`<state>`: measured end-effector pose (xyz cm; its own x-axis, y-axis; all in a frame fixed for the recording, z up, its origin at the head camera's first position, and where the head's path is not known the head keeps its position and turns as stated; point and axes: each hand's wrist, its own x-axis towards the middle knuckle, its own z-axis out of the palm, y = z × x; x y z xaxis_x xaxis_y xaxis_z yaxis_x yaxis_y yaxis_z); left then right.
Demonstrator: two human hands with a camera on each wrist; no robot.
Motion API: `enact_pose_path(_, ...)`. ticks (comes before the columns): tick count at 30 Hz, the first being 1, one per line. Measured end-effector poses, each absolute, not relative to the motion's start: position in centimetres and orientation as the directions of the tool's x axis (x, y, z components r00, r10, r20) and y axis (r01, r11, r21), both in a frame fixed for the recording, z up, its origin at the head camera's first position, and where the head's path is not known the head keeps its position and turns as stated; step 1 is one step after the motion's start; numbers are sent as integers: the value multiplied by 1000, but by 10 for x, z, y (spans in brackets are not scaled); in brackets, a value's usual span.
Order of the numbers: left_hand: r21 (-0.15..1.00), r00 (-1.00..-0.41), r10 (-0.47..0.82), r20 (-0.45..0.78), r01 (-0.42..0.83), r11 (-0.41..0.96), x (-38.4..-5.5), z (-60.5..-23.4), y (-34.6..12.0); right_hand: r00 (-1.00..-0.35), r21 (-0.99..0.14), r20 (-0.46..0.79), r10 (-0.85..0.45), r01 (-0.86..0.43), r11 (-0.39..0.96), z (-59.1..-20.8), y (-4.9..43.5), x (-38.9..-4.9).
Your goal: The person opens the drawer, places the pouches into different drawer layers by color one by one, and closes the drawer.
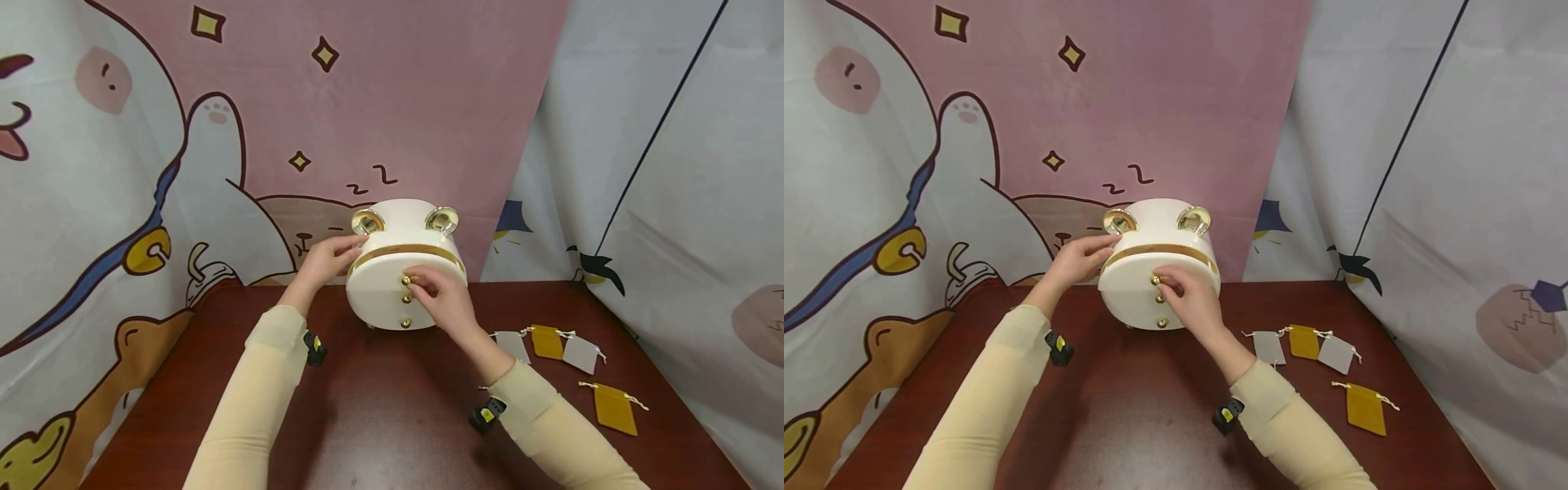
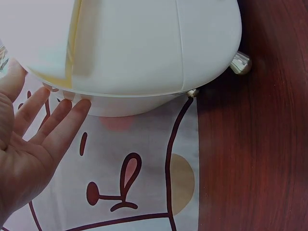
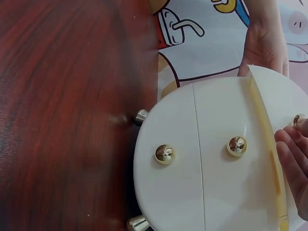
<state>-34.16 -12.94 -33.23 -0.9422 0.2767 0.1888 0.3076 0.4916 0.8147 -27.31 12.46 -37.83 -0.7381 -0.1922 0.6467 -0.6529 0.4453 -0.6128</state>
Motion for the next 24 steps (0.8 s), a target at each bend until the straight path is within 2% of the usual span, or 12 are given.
enact_pose_path(8,836,-943,280,182,298,461,-342,-333,-129,-765,-644,625,-153,-617,453,-375,122,-282)
enact_pose_path(24,839,-945,279,171,288,462,-339,-331,-130,-828,-743,543,-140,-552,380,-375,121,-292)
